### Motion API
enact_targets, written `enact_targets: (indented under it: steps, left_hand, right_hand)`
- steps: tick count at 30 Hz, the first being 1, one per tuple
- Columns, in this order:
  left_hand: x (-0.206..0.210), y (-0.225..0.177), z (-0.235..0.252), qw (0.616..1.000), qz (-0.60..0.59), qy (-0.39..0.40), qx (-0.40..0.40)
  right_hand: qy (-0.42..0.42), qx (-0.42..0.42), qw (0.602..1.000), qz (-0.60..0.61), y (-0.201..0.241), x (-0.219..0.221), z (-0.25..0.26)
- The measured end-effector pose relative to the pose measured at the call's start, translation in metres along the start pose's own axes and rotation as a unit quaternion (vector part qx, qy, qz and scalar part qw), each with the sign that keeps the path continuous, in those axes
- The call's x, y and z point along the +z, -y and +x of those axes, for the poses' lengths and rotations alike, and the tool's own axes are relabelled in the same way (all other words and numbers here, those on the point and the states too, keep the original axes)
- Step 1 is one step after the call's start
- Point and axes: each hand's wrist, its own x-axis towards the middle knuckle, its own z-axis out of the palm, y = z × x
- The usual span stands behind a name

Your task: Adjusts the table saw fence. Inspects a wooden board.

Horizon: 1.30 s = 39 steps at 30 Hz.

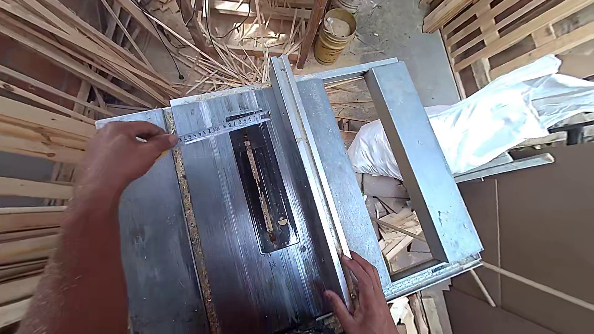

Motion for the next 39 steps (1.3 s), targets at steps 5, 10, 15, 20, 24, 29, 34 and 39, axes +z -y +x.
enact_targets:
  steps: [5,10,15,20,24,29,34,39]
  left_hand:
    - [0.052,-0.047,0.016,0.991,0.1,0.038,-0.08]
    - [0.064,-0.058,0.015,0.983,0.139,0.047,-0.114]
    - [0.063,-0.057,0.016,0.981,0.152,0.044,-0.109]
    - [0.061,-0.061,0.014,0.979,0.162,0.042,-0.113]
    - [0.06,-0.064,0.013,0.978,0.169,0.042,-0.117]
    - [0.052,-0.06,0.004,0.985,0.128,0.027,-0.113]
    - [0.032,-0.027,-0.05,0.996,0.064,-0.012,-0.065]
    - [0.025,0.045,-0.148,1.0,-0.024,0.001,0.007]
  right_hand:
    - [-0.023,-0.015,1.0,-0.01,-0.002,0.0,-0.004]
    - [-0.044,-0.023,0.999,-0.016,-0.009,0.006,-0.009]
    - [-0.034,-0.01,0.999,-0.015,-0.018,0.012,-0.01]
    - [-0.025,-0.005,1.0,-0.002,-0.02,0.011,-0.011]
    - [-0.028,-0.007,0.999,-0.019,-0.02,0.013,-0.01]
    - [-0.054,-0.021,0.994,-0.095,-0.007,0.009,-0.006]
    - [-0.062,-0.084,0.98,-0.167,0.024,-0.005,0.023]
    - [0.134,-0.254,0.943,-0.17,0.036,0.017,0.123]
